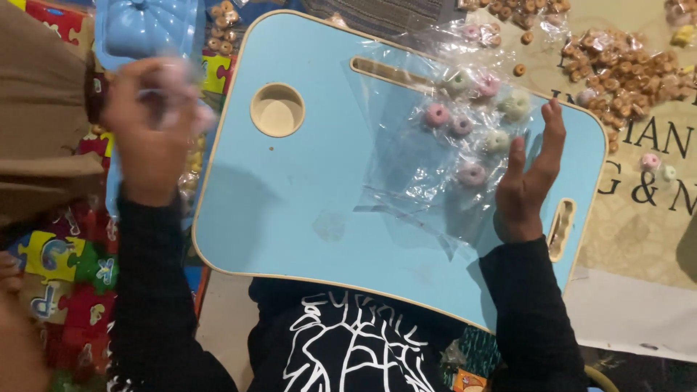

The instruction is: A person is sitting on the floor packaging small colorful donut-shaped items and yellow items into small plastic bags on a portable table.

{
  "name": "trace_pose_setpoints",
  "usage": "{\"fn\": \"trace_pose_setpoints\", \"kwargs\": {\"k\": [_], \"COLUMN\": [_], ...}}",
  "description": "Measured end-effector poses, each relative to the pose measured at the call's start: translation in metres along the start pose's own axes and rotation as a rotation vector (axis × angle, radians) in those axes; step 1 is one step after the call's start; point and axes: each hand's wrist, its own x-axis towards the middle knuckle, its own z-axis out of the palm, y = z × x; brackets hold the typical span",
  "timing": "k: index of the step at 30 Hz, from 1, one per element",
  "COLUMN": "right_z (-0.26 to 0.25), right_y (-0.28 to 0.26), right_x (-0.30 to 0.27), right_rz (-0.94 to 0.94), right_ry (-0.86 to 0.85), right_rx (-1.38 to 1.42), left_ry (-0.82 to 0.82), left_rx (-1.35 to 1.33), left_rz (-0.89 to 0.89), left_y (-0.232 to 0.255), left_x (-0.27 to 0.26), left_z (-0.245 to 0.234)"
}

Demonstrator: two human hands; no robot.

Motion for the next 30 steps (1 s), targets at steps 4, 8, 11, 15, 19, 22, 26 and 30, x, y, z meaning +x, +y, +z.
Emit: {"fn": "trace_pose_setpoints", "kwargs": {"k": [4,8,11,15,19,22,26,30], "right_z": [-0.006,0.005,0.018,0.017,0.01,-0.005,-0.019,-0.024], "right_y": [-0.007,0.004,0.011,-0.007,-0.008,0.002,0.015,0.012], "right_x": [0.001,-0.021,-0.034,-0.031,-0.023,-0.012,-0.007,-0.006], "right_rz": [-0.308,-0.342,-0.335,-0.245,-0.227,-0.199,-0.178,-0.098], "right_ry": [0.053,-0.054,-0.03,-0.024,-0.013,0.036,0.075,0.039], "right_rx": [-0.016,0.124,0.229,0.165,0.16,0.13,0.105,0.2], "left_ry": [-0.211,-0.479,-0.447,-0.375,-0.514,-0.537,-0.608,-0.446], "left_rx": [-0.154,-0.128,-0.053,0.084,0.32,0.552,0.586,0.624], "left_rz": [0.289,0.372,0.553,0.698,0.629,0.535,0.448,0.579], "left_y": [0.071,0.111,0.117,0.108,0.094,0.068,0.047,0.036], "left_x": [0.012,-0.006,-0.017,-0.017,-0.008,-0.004,0.012,0.034], "left_z": [0.075,0.151,0.181,0.195,0.175,0.169,0.158,0.149]}}
